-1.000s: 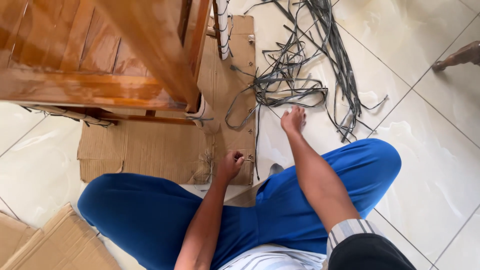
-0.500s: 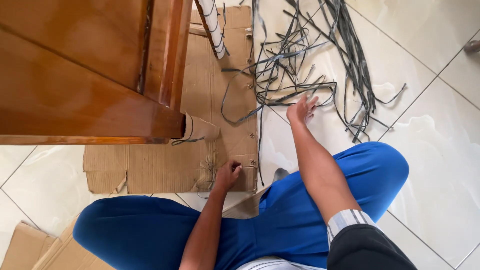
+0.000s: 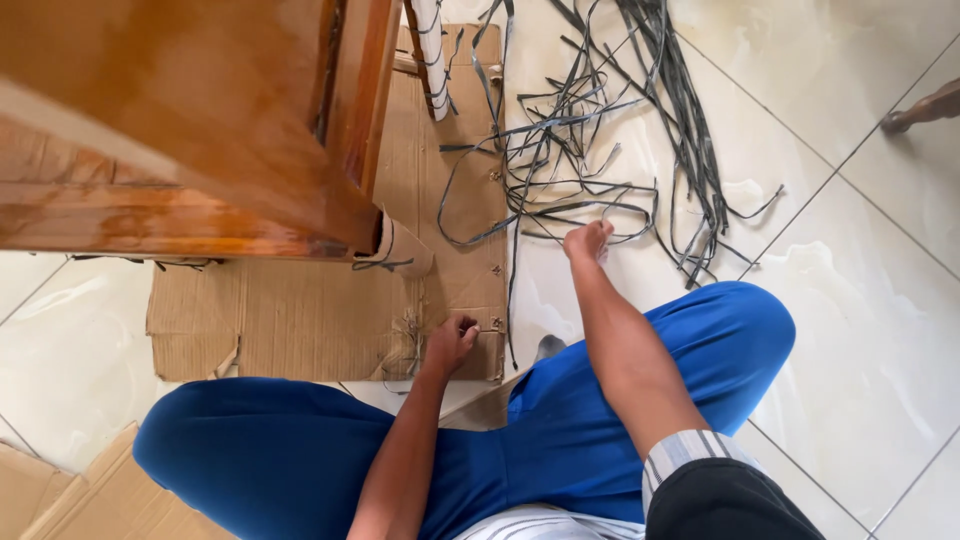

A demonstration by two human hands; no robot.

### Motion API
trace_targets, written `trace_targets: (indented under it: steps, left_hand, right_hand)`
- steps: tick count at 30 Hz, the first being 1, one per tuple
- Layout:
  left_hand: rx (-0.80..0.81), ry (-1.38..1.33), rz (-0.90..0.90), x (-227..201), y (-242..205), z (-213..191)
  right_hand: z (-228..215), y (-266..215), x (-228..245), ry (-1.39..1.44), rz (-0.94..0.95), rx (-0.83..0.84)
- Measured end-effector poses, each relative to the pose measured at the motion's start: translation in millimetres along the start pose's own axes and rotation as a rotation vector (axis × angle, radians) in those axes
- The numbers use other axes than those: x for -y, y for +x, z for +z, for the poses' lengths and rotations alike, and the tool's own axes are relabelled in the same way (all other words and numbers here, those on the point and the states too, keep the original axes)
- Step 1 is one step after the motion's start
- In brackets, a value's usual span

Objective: Wrapping the legs of a wooden table with protective plastic or cord.

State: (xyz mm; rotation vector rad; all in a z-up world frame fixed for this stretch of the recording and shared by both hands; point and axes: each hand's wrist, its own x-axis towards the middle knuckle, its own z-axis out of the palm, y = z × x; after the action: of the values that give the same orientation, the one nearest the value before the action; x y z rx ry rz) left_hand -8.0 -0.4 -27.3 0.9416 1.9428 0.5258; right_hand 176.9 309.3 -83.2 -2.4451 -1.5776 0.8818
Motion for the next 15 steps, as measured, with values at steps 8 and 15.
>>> trace_targets:
  steps: [8, 15]
  left_hand:
    - [-0.005, -0.057, -0.007, -18, -11, -7]
    - [0.010, -0.011, -0.009, -11, -6, -6]
  right_hand:
    - [-26, -72, 1, -0.366, -0.185, 0.231]
    - [-50, -92, 18, -0.356, -0.319, 0.101]
